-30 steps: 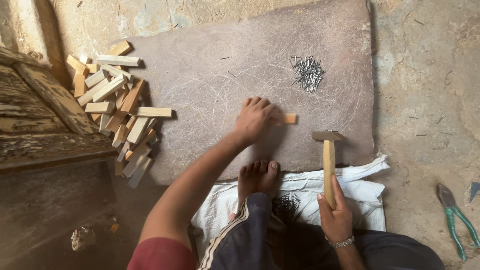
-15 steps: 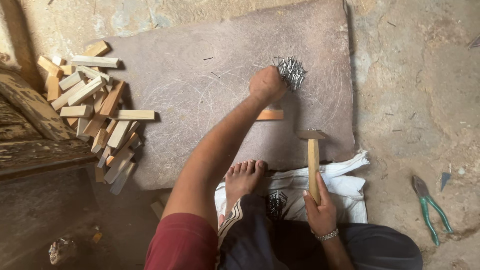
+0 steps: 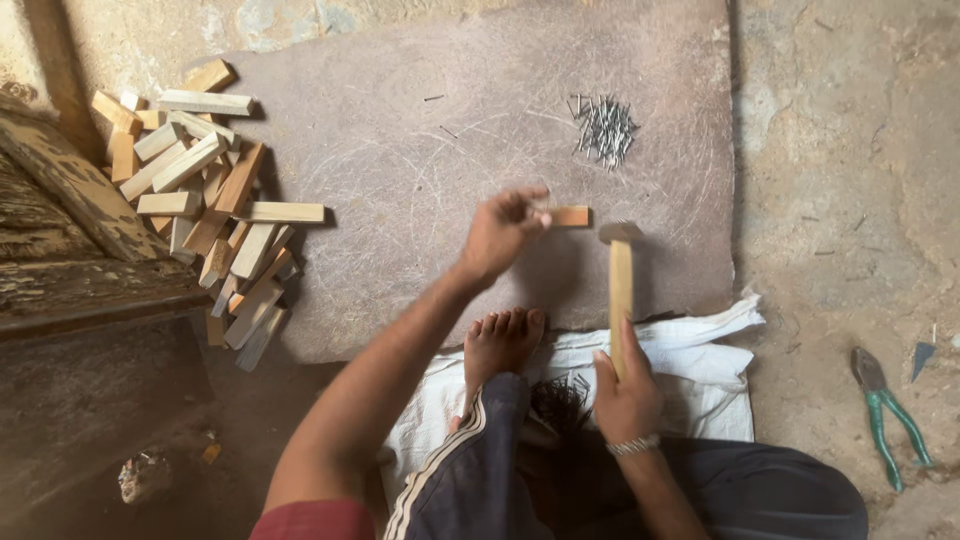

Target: The person repeatedly picks up small wooden blocks and nails, then uses a hammer to drive the nails into the blocks. The finished blocks are placed aside.

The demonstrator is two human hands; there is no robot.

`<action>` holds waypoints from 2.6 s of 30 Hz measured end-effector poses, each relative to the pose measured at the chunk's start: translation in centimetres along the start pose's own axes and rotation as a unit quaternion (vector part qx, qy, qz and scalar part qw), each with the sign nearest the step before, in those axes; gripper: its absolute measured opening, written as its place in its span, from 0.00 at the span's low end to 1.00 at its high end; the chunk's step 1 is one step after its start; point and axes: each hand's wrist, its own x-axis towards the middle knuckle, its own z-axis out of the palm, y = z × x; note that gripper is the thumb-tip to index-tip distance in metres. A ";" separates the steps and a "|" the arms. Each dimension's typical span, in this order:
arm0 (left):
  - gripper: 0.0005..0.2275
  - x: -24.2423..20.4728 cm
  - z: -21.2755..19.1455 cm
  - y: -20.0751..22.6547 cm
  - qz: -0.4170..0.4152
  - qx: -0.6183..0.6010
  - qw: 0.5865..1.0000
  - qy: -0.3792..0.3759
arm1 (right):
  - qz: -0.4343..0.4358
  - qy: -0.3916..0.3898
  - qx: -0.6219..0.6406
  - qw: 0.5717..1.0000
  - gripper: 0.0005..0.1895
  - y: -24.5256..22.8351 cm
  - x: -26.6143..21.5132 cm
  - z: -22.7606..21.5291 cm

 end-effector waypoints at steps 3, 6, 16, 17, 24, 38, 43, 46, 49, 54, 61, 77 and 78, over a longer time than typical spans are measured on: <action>0.10 -1.0 0.5 -0.4 0.091 0.035 0.995 -0.001 | 0.002 -0.014 0.035 0.999 0.32 -1.9 2.3 1.0; 0.08 -0.7 1.0 -1.2 0.155 0.169 0.973 0.029 | 0.039 -0.043 0.056 0.997 0.33 -2.5 2.9 0.7; 0.07 3.9 3.4 -3.1 0.211 0.312 0.922 0.090 | 0.208 -0.092 0.160 0.961 0.39 0.0 -1.2 -2.7; 0.07 3.8 3.5 -3.3 0.219 0.314 0.918 0.100 | 0.207 -0.088 0.174 0.959 0.40 0.2 -1.5 -2.6; 0.08 3.6 3.7 -3.1 0.212 0.365 0.901 0.100 | 0.202 -0.094 0.196 0.955 0.40 0.8 -1.9 -2.5; 0.06 3.5 3.6 -4.5 0.315 0.377 0.863 0.117 | 0.210 -0.119 0.031 0.970 0.37 -0.2 -0.6 -3.6; 0.25 2.9 3.1 -4.1 0.327 0.316 0.881 0.128 | -0.147 0.026 0.022 0.989 0.28 -2.1 2.4 -5.0; 0.33 2.6 3.1 -4.1 0.302 0.302 0.896 0.118 | -0.213 0.056 0.094 0.971 0.26 -3.9 3.5 -3.8; 0.33 3.1 3.3 -4.1 0.270 0.308 0.906 0.110 | -0.160 0.004 -0.020 0.987 0.29 -5.4 4.8 -3.1; 0.36 2.4 2.8 -4.0 0.272 0.283 0.916 0.088 | -0.019 -0.071 -0.020 0.997 0.28 -5.0 4.9 -4.8; 0.41 1.1 2.1 -2.3 0.265 0.266 0.926 0.043 | -0.071 0.071 -0.023 0.995 0.18 -1.4 2.6 -2.6; 0.08 1.1 -0.6 2.0 0.262 0.557 0.788 -0.008 | 0.210 -0.039 0.293 0.932 0.37 3.2 -3.3 -4.3; 0.06 1.3 -1.1 1.8 0.259 0.543 0.798 0.023 | 0.313 -0.076 0.386 0.865 0.39 3.7 -3.6 -3.9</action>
